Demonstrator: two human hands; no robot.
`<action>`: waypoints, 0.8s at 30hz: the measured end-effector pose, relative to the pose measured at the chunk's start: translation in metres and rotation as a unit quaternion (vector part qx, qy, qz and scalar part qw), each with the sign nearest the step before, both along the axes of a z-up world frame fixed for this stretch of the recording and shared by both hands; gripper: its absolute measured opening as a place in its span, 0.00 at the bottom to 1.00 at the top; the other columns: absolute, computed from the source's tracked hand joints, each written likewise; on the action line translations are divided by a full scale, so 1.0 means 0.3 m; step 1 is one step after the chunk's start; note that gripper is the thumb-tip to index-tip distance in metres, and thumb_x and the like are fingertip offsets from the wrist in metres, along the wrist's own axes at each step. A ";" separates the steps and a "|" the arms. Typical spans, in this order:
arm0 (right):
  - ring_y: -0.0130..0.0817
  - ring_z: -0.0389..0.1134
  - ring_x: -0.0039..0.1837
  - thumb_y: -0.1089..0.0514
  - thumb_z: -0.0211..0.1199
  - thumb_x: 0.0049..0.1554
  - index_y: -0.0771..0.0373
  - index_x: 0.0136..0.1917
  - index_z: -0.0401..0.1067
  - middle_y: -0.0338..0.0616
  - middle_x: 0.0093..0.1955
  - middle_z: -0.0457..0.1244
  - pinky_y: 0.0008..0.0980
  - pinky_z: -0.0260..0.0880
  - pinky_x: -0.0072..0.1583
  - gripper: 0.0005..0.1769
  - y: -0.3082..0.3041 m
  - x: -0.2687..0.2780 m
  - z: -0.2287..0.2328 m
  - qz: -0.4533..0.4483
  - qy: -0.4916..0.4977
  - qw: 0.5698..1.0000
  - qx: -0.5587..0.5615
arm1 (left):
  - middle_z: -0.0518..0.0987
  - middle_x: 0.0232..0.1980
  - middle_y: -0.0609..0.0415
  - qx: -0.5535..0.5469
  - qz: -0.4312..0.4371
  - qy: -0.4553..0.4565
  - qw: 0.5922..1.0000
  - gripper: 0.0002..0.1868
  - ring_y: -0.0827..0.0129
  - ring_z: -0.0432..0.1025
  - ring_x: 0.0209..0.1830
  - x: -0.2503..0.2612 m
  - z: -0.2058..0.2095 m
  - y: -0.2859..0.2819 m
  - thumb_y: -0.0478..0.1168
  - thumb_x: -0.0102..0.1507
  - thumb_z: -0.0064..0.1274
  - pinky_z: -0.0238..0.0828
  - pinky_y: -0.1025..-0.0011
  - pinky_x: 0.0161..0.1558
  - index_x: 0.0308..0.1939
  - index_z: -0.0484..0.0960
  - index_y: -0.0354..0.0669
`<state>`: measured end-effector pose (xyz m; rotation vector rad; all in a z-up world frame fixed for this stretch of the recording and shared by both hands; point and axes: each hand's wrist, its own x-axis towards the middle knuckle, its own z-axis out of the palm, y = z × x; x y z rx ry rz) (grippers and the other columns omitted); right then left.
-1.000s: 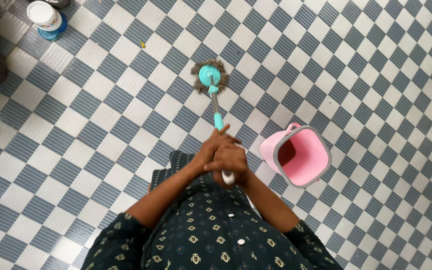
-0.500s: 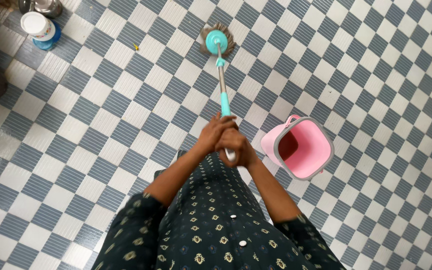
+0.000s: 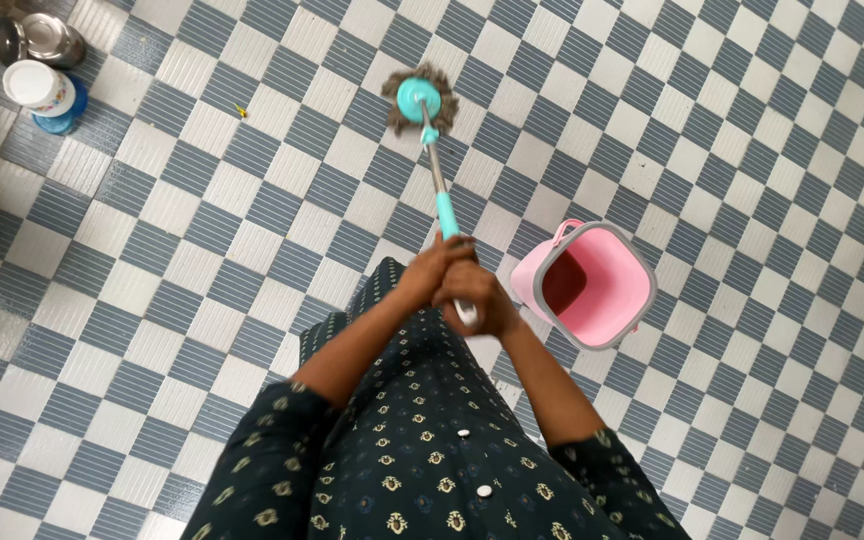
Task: The person mops a checkered tiled floor using a turquoise and white mop. They move the mop back and forth across the surface, cleaning the area around a pink bucket and various items stored along the walls.
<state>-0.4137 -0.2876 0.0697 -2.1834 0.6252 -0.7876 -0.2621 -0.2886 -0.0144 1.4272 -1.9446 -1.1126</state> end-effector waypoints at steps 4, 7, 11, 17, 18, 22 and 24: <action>0.41 0.69 0.51 0.66 0.66 0.45 0.59 0.37 0.74 0.41 0.43 0.67 0.40 0.70 0.57 0.05 -0.112 0.065 -0.095 0.030 0.045 0.998 -0.012 | 0.68 0.76 0.66 -0.091 -0.015 -0.066 0.994 0.18 0.55 0.75 0.64 0.072 -0.134 -0.140 0.37 0.59 0.56 0.69 0.53 0.74 0.53 0.81 0.60; 0.40 0.69 0.50 0.65 0.66 0.46 0.58 0.36 0.73 0.39 0.41 0.67 0.38 0.70 0.56 0.05 -0.102 0.099 -0.082 0.033 0.068 0.997 0.000 | 0.67 0.71 0.64 -0.132 -0.010 -0.170 0.977 0.13 0.40 0.65 0.70 0.092 -0.078 -0.133 0.43 0.55 0.60 0.67 0.46 0.64 0.44 0.82 0.60; 0.39 0.68 0.46 0.66 0.65 0.40 0.57 0.35 0.74 0.38 0.38 0.66 0.38 0.69 0.54 0.08 -0.023 0.078 0.084 0.074 0.047 0.996 -0.002 | 0.70 0.72 0.60 -0.022 0.013 -0.023 0.999 0.13 0.46 0.69 0.66 0.092 0.148 0.007 0.40 0.61 0.53 0.75 0.57 0.56 0.49 0.80 0.55; 0.39 0.67 0.39 0.68 0.64 0.39 0.57 0.37 0.77 0.41 0.33 0.63 0.36 0.66 0.44 0.11 0.098 0.003 0.318 0.049 -0.030 0.998 0.029 | 0.77 0.62 0.58 0.008 -0.014 0.060 0.998 0.11 0.53 0.77 0.55 0.014 0.379 0.154 0.41 0.63 0.50 0.77 0.58 0.51 0.49 0.79 0.50; 0.38 0.66 0.37 0.69 0.63 0.38 0.58 0.37 0.77 0.41 0.32 0.63 0.35 0.66 0.43 0.12 0.094 0.000 0.310 0.037 -0.066 0.997 0.016 | 0.77 0.62 0.59 0.009 -0.022 0.056 0.998 0.12 0.55 0.78 0.54 0.003 0.370 0.142 0.41 0.62 0.51 0.77 0.59 0.51 0.50 0.79 0.50; 0.37 0.67 0.36 0.69 0.59 0.37 0.58 0.35 0.77 0.39 0.31 0.63 0.34 0.69 0.44 0.13 0.031 -0.021 0.180 -0.012 -0.124 0.990 -0.063 | 0.78 0.61 0.61 -0.022 -0.037 0.088 0.995 0.14 0.60 0.80 0.53 -0.034 0.211 0.046 0.39 0.62 0.52 0.79 0.64 0.55 0.52 0.78 0.51; 0.37 0.70 0.40 0.69 0.63 0.42 0.58 0.36 0.77 0.41 0.35 0.66 0.34 0.70 0.47 0.09 -0.034 -0.024 0.093 -0.035 -0.074 0.996 -0.037 | 0.78 0.62 0.62 -0.035 -0.029 0.076 0.996 0.13 0.60 0.79 0.55 -0.035 0.096 -0.035 0.37 0.62 0.54 0.78 0.64 0.56 0.51 0.78 0.51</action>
